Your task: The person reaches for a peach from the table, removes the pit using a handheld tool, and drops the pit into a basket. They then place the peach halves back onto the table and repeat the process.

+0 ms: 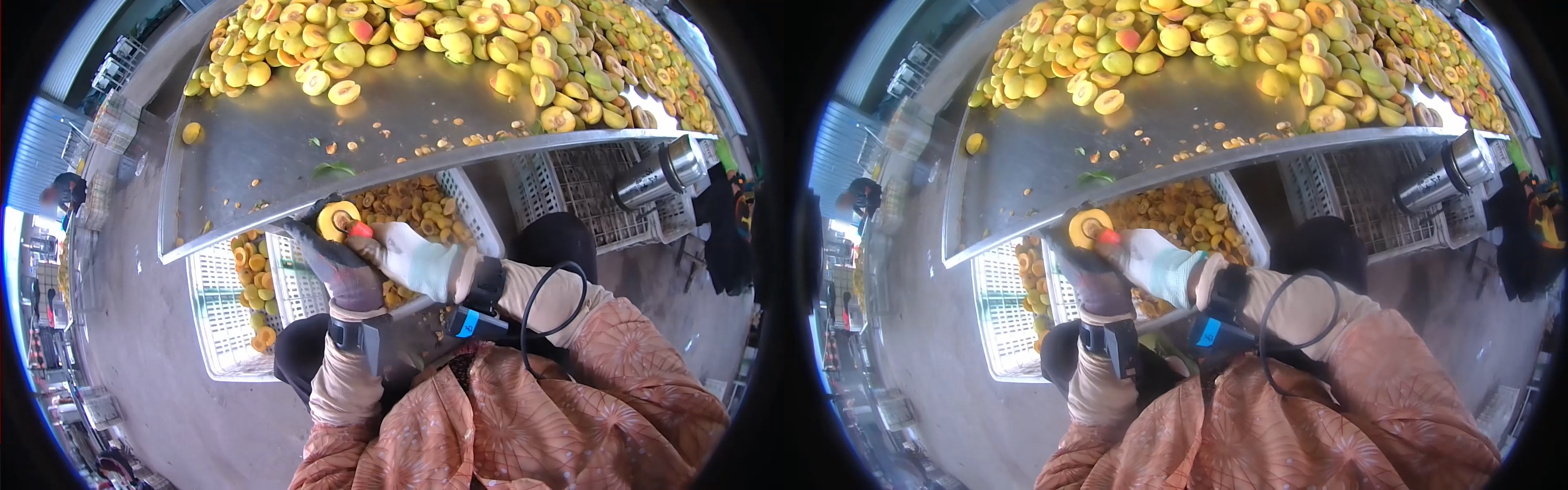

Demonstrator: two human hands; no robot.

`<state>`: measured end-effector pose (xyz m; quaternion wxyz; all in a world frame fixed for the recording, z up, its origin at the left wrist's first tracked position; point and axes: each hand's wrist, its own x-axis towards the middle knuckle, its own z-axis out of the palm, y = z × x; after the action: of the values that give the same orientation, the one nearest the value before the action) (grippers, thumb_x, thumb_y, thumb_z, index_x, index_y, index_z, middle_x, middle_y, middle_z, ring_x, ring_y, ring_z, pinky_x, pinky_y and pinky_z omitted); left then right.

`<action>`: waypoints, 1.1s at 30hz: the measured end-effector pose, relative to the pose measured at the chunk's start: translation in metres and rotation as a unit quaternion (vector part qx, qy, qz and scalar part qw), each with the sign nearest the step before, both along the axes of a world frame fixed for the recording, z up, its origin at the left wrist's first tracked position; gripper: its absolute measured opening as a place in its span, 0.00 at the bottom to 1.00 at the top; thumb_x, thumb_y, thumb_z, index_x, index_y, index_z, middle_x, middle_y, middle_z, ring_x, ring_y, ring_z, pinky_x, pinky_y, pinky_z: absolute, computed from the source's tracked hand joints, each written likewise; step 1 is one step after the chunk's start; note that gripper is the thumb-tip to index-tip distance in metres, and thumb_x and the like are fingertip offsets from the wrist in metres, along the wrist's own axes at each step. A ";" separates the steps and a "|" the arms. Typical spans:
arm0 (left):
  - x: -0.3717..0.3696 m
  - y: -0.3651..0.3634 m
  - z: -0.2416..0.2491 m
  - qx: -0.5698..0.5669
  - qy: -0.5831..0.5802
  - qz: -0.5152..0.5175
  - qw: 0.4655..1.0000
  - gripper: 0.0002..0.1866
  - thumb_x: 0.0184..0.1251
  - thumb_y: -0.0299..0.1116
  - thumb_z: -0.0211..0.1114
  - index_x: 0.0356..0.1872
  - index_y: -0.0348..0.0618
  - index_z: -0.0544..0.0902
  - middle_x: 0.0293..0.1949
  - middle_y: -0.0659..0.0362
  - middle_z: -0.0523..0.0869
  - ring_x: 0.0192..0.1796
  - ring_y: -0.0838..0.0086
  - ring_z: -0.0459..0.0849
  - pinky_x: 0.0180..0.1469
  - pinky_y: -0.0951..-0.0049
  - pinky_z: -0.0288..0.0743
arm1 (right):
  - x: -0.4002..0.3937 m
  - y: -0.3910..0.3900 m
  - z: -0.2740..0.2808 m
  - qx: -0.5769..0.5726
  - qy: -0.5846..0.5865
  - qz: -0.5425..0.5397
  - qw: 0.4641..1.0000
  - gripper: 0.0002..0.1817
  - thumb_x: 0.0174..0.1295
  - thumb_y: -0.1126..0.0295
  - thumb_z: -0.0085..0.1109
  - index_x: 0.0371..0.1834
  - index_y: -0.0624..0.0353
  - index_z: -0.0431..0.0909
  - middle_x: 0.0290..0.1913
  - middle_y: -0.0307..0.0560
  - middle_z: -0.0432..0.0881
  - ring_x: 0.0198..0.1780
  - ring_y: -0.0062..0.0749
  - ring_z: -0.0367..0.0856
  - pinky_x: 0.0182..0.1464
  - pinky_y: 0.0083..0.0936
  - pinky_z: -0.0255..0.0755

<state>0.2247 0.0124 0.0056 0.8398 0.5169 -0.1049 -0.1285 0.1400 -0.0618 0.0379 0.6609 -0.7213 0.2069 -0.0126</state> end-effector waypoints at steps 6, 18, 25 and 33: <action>0.005 0.003 -0.013 0.077 -0.101 0.028 0.992 0.25 0.76 0.53 0.40 0.51 0.40 0.72 0.43 0.57 0.78 0.45 0.72 0.77 0.51 0.72 0.73 | 0.003 -0.004 -0.013 -0.002 -0.026 0.021 0.999 0.24 0.68 0.52 0.52 0.43 0.68 0.78 0.35 0.59 0.82 0.36 0.33 0.77 0.41 0.32 0.70; 0.001 0.002 0.011 0.006 0.013 -0.025 1.000 0.34 0.73 0.60 0.40 0.49 0.33 0.76 0.40 0.53 0.81 0.42 0.69 0.80 0.47 0.72 0.76 | -0.011 0.000 -0.013 -0.143 -0.017 0.009 0.989 0.31 0.67 0.44 0.44 0.41 0.66 0.79 0.32 0.62 0.81 0.41 0.56 0.81 0.42 0.39 0.71; 0.001 -0.003 0.008 0.098 -0.110 0.018 0.989 0.43 0.72 0.64 0.30 0.40 0.32 0.81 0.38 0.53 0.82 0.42 0.68 0.79 0.51 0.71 0.73 | -0.012 0.006 -0.026 0.003 -0.054 0.018 0.998 0.38 0.65 0.36 0.41 0.36 0.68 0.80 0.25 0.57 0.78 0.30 0.42 0.78 0.37 0.34 0.70; 0.000 0.013 0.047 0.215 -0.516 -0.025 0.829 0.36 0.76 0.55 0.30 0.29 0.35 0.79 0.27 0.49 0.82 0.28 0.64 0.82 0.39 0.70 0.78 | -0.041 -0.015 0.036 0.207 0.022 0.157 0.965 0.33 0.64 0.35 0.45 0.21 0.57 0.72 0.12 0.34 0.65 0.13 0.18 0.62 0.18 0.19 0.54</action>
<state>0.2249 0.0255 0.0522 0.5274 0.6731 -0.5052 0.1164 0.0990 -0.0764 0.0734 0.7846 -0.5926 0.1034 0.1500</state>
